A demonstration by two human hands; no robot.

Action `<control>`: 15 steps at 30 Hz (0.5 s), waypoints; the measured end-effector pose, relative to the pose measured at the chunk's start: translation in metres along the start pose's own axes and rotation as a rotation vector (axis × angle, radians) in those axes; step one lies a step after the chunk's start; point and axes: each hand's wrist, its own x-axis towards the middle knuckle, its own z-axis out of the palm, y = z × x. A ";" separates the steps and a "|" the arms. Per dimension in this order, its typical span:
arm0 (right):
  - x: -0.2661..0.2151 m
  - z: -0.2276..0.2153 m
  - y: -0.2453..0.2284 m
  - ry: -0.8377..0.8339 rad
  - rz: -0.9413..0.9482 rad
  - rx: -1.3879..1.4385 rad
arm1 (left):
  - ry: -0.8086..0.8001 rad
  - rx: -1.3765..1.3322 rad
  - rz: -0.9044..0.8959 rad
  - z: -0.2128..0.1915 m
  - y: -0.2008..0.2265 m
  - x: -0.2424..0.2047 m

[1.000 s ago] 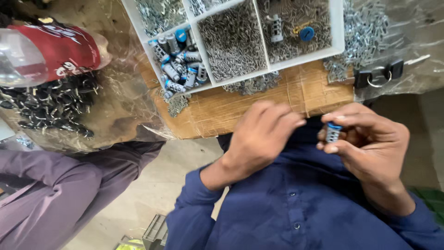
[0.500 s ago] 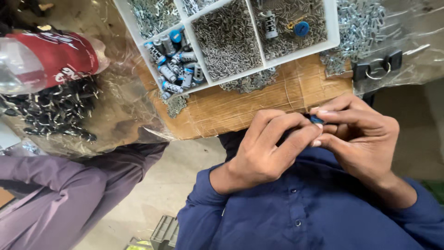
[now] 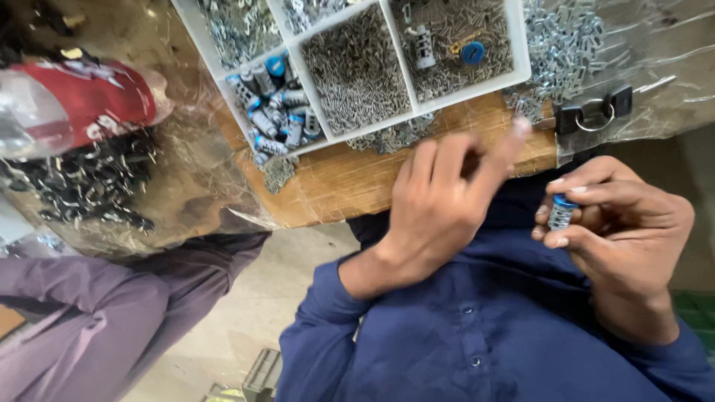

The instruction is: The person repeatedly picks small metal key blanks and blue plastic caps from a compartmentalized tray and assembles them by hand. The person inserts the key blank into the cap and places the assembled unit back into the tray. The process is repeated continuously.

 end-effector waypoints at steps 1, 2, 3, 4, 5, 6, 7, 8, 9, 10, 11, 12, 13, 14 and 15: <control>-0.003 -0.001 -0.002 -0.004 -0.004 -0.021 | -0.004 0.115 -0.001 -0.003 0.001 0.003; -0.002 -0.001 -0.004 -0.008 -0.004 -0.039 | 0.005 0.019 -0.022 -0.006 0.001 0.006; -0.001 -0.002 -0.006 -0.012 -0.003 -0.056 | 0.014 -0.078 -0.042 -0.012 -0.001 0.007; -0.002 -0.003 -0.008 -0.007 0.014 -0.074 | 0.019 -0.121 -0.057 -0.016 0.000 0.007; -0.002 -0.003 -0.009 -0.001 0.021 -0.074 | 0.025 -0.164 -0.071 -0.019 0.000 0.006; -0.002 -0.003 -0.009 0.001 0.032 -0.073 | 0.035 -0.144 -0.086 -0.021 0.000 0.002; -0.002 -0.002 -0.009 0.006 0.034 -0.054 | 0.028 -0.107 -0.077 -0.020 0.000 0.000; -0.001 0.000 -0.007 0.007 0.038 -0.051 | 0.023 -0.069 -0.067 -0.019 -0.001 -0.005; 0.000 0.002 -0.006 0.008 0.043 -0.048 | 0.002 -0.016 -0.032 -0.011 0.000 -0.006; 0.000 0.003 -0.007 0.008 0.054 -0.069 | -0.015 0.030 0.000 -0.003 0.002 -0.009; 0.000 0.004 -0.008 -0.005 0.046 -0.075 | -0.005 0.057 -0.007 0.004 0.002 -0.012; 0.002 0.005 -0.009 -0.018 0.033 -0.078 | 0.008 0.086 -0.008 0.009 0.000 -0.013; 0.003 0.006 -0.012 -0.044 0.001 -0.066 | 0.020 0.115 -0.010 0.013 -0.002 -0.014; 0.002 0.007 -0.012 -0.057 -0.031 -0.049 | 0.017 0.125 0.010 0.013 -0.006 -0.016; 0.002 0.007 -0.011 -0.047 -0.008 -0.058 | 0.013 0.134 0.030 0.012 -0.010 -0.018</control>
